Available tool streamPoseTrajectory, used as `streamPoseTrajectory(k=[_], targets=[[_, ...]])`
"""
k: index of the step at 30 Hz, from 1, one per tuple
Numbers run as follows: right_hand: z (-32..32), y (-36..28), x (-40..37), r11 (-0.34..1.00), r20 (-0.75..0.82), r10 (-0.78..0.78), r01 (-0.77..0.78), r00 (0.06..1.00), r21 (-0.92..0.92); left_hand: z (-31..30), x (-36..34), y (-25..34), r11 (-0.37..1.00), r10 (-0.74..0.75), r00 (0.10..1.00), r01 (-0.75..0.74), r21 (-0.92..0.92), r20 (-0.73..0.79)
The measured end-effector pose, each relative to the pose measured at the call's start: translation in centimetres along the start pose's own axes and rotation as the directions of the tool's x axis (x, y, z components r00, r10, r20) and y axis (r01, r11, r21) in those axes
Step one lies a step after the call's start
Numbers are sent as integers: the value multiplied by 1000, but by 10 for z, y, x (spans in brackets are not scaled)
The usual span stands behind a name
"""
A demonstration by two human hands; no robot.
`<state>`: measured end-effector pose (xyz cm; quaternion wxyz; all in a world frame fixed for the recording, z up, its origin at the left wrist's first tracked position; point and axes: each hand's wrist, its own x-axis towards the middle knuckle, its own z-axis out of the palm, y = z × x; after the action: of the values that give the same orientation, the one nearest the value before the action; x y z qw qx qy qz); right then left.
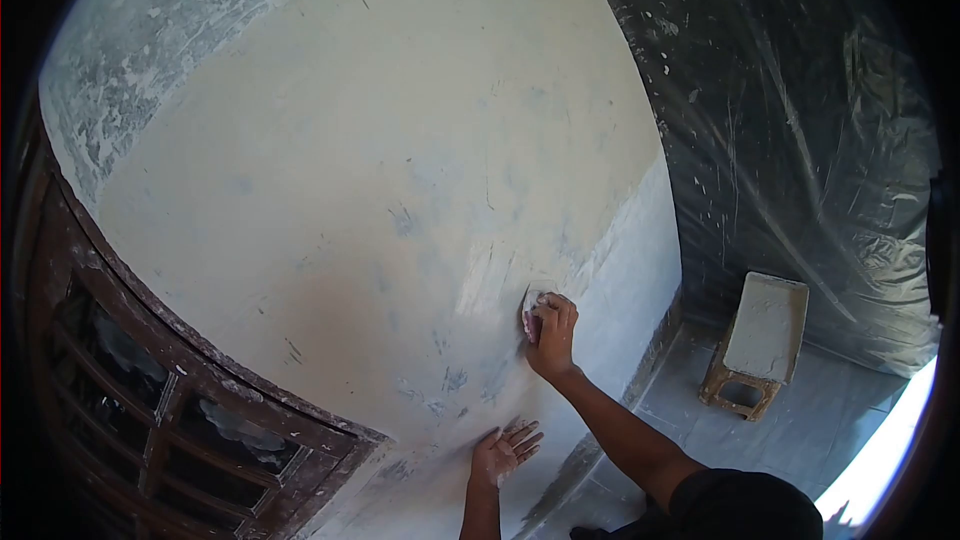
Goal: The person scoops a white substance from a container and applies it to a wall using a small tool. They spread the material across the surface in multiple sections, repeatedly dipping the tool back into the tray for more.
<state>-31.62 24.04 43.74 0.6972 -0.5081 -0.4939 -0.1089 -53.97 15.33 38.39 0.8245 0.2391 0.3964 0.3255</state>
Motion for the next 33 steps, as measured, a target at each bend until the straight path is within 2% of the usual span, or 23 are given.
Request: streamPoseTrajectory(k=[3, 5, 7, 8, 12, 14, 15, 17, 20, 21, 24, 27, 29, 30, 33], targets=[[3, 2, -62, 998, 115, -35, 40, 993, -42, -10, 0, 0, 1000, -2, 999, 3, -24, 45], [-15, 0, -98, 999, 235, -43, 41, 971, 16, -8, -4, -3, 1000, 22, 999, -23, 8, 36], [-31, -6, -106, 994, 245, -40, 14, 969, 109, -10, -3, -5, 1000, 12, 1000, -12, 3, 17], [-32, -3, -102, 994, 240, -36, 10, 970, 110, -12, -2, -4, 1000, 1, 1000, -1, -4, -4], [-35, 4, -12, 984, -30, -125, 128, 992, 127, -3, -4, -2, 1000, -16, 999, 16, 10, -37], [-25, 17, 24, 982, -52, -170, 174, 984, 79, -5, -1, 1, 999, -28, 999, 29, 20, -27], [-18, 21, 18, 983, -57, -156, 161, 986, 84, -8, -2, 4, 999, -31, 999, 32, 28, -40], [-12, 34, -1, 956, 114, -294, 293, 949, 22, -10, 0, 4, 998, -64, 998, 64, 22, 10], [-34, 43, -63, 936, 323, -344, 351, 882, 40, -12, 1, 5, 995, -90, 996, 90, -32, 8], [-41, 49, -83, 933, 383, -357, 346, 852, 101, -10, 1, 5, 995, -90, 996, 91, -32, 10], [-54, 44, -79, 940, 382, -341, 304, 859, 155, -4, 0, 9, 995, -99, 995, 98, -21, -14], [-49, 30, -1, 928, 135, -368, 355, 920, 113, -2, -1, 8, 994, -104, 994, 103, -43, -17], [-37, 29, 35, 919, 64, -394, 391, 917, 58, 4, -1, 10, 993, -107, 993, 105, -44, -41], [-33, 29, 34, 918, 64, -395, 392, 917, 53, 6, 0, 10, 993, -110, 993, 108, -43, -37], [-23, 44, -6, 914, 282, -401, 401, 872, 63, 6, 6, 8, 992, -106, 994, 105, -71, -12]])
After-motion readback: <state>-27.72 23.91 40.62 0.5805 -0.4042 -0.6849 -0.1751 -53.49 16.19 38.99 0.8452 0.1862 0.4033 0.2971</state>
